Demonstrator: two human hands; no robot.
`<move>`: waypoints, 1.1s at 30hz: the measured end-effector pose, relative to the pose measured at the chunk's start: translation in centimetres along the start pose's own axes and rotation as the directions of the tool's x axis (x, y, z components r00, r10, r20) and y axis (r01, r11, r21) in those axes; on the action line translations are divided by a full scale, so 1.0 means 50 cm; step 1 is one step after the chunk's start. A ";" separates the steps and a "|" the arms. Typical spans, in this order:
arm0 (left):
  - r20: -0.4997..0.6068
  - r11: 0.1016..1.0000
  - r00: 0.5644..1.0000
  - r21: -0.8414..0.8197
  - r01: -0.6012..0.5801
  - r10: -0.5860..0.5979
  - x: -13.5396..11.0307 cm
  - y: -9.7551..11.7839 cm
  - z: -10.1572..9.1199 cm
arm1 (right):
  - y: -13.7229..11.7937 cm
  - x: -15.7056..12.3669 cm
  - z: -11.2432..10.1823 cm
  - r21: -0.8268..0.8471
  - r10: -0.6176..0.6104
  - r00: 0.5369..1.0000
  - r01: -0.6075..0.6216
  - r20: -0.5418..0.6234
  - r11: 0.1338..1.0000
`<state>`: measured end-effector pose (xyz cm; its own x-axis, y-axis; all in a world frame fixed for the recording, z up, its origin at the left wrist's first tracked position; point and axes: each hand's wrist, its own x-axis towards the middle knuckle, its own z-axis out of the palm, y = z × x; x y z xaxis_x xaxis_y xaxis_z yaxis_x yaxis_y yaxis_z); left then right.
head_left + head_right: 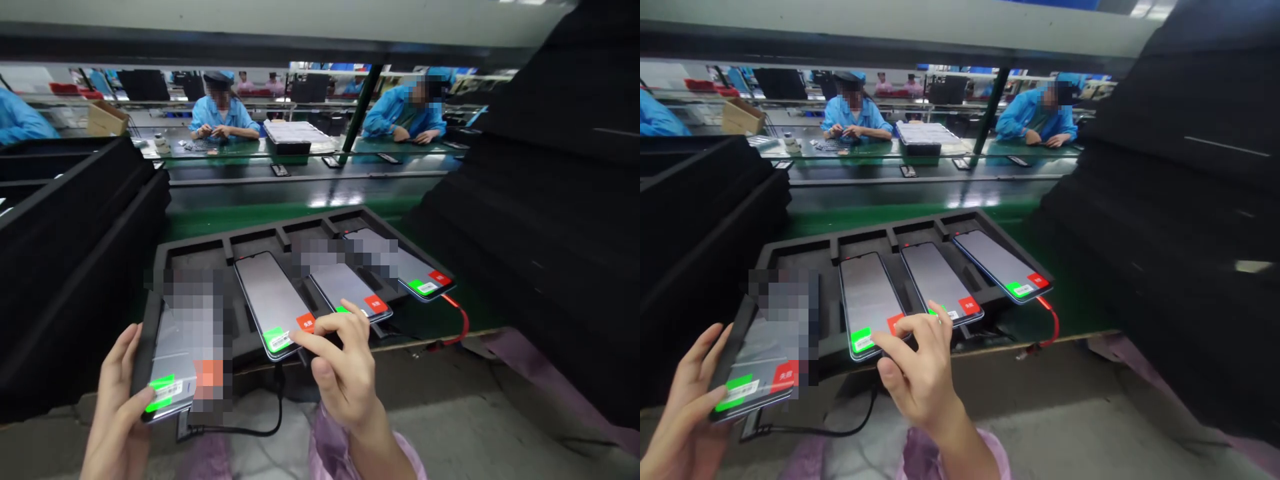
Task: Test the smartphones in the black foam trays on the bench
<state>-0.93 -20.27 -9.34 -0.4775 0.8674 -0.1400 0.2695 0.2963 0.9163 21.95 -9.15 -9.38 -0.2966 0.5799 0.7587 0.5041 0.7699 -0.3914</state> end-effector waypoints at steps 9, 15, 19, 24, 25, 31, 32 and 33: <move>-0.116 0.972 0.988 -0.223 0.075 -0.103 -0.012 0.039 0.032 | 0.004 -0.003 -0.007 -0.033 -0.023 0.991 0.027 0.131 0.999; -0.187 0.913 0.973 -0.405 0.052 -0.138 -0.003 0.041 0.034 | 0.010 -0.004 -0.010 -0.030 -0.046 0.990 0.051 0.134 0.998; -0.261 0.833 0.937 -0.550 0.056 -0.234 0.002 0.052 0.042 | 0.014 -0.005 -0.010 -0.030 -0.059 0.987 0.064 0.147 0.998; -0.273 0.795 0.933 -0.606 0.024 -0.236 0.005 0.049 0.047 | 0.013 -0.006 -0.006 -0.045 -0.048 0.981 0.057 0.187 0.997; -0.273 0.795 0.935 -0.607 0.015 -0.227 0.004 0.047 0.047 | 0.013 -0.006 -0.006 -0.047 -0.047 0.981 0.057 0.191 0.997; -0.309 0.833 0.930 -0.554 -0.007 -0.198 -0.003 0.061 0.055 | 0.010 -0.004 -0.007 -0.053 -0.048 0.970 0.063 0.238 0.997; -0.313 0.836 0.929 -0.549 -0.004 -0.200 -0.003 0.063 0.056 | 0.009 -0.004 -0.006 -0.053 -0.049 0.969 0.063 0.242 0.997; -0.312 0.836 0.929 -0.548 -0.005 -0.199 -0.003 0.065 0.057 | 0.008 -0.003 -0.006 -0.048 -0.049 0.969 0.063 0.242 0.997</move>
<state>2.39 -18.30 -7.41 -0.7579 0.6225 -0.1952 -0.2308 0.0240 0.9727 22.44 -9.00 -9.53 -0.5087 0.5884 0.6285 0.5231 0.7911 -0.3172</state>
